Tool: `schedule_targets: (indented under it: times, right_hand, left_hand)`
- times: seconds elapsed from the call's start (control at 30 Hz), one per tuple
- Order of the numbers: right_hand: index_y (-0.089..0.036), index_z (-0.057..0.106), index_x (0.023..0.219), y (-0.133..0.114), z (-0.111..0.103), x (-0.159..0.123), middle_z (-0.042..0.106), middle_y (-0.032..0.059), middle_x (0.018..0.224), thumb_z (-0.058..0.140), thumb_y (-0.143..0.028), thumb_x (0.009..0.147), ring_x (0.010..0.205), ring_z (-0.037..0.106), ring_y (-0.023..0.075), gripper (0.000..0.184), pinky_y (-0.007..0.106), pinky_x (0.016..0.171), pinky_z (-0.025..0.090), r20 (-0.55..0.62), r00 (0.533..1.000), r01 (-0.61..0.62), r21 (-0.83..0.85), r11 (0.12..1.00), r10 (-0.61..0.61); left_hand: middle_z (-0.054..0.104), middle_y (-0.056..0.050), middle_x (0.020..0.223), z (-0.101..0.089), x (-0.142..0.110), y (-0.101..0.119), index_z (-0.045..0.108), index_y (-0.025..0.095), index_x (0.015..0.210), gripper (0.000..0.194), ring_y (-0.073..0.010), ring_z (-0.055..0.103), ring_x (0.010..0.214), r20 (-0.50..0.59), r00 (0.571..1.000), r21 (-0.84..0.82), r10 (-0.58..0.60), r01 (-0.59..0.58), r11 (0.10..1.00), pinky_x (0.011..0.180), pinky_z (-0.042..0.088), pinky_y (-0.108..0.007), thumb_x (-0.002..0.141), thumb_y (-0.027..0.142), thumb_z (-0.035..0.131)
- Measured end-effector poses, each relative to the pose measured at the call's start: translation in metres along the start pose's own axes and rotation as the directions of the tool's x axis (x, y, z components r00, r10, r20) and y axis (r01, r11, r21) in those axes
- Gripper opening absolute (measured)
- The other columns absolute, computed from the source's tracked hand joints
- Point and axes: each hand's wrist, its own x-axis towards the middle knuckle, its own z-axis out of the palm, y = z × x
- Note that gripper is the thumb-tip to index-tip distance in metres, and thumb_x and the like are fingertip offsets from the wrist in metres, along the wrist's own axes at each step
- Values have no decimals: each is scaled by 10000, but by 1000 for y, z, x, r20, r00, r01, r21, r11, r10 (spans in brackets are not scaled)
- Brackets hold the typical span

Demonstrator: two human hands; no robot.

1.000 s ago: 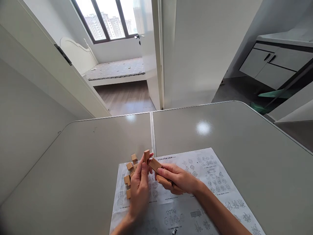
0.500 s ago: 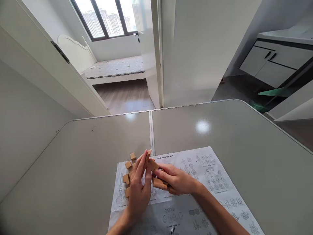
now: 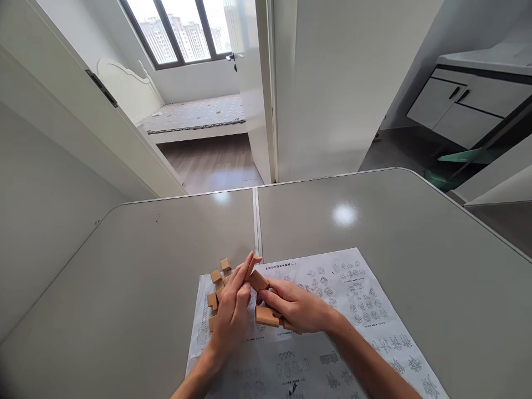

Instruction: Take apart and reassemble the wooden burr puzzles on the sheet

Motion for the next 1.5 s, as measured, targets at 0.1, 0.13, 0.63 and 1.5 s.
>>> schedule_targets:
  times: [0.1,0.13,0.63,1.5]
  right_hand:
    - [-222,503,961,-3,0,-1,387,-73,698,451,-609,1091,519,297,87,412,229,442,261,21,999,-44,-1,999,44]
    - [-226,494,947,-4,0,-1,384,-77,683,447,-607,1091,508,298,87,410,231,440,263,24,998,-62,-8,998,62]
    - [-222,514,938,-1,0,-1,433,-43,744,427,-611,1095,620,356,127,428,259,552,328,7,999,-45,-121,992,46]
    - [-219,495,900,4,-2,-1,359,-103,638,571,-613,1045,465,258,63,426,221,417,219,21,999,-34,117,993,32]
  left_hand:
    - [672,-93,1474,-3,3,3,594,225,1516,524,-254,623,1349,13,999,8,-30,30,1000,1139,490,-428,1075,246,312]
    - [692,-94,1446,-3,4,4,605,224,1506,516,-255,641,1321,18,999,9,-43,43,999,1122,502,-425,1083,267,312]
    - [727,-89,1390,-3,1,2,627,231,1485,505,-245,677,1258,70,998,20,1,-2,1000,1067,516,-379,1083,264,323]
    - [759,-87,1176,8,-3,-3,635,252,1444,432,-193,735,939,-144,989,6,-41,42,999,929,582,-349,1129,423,392]
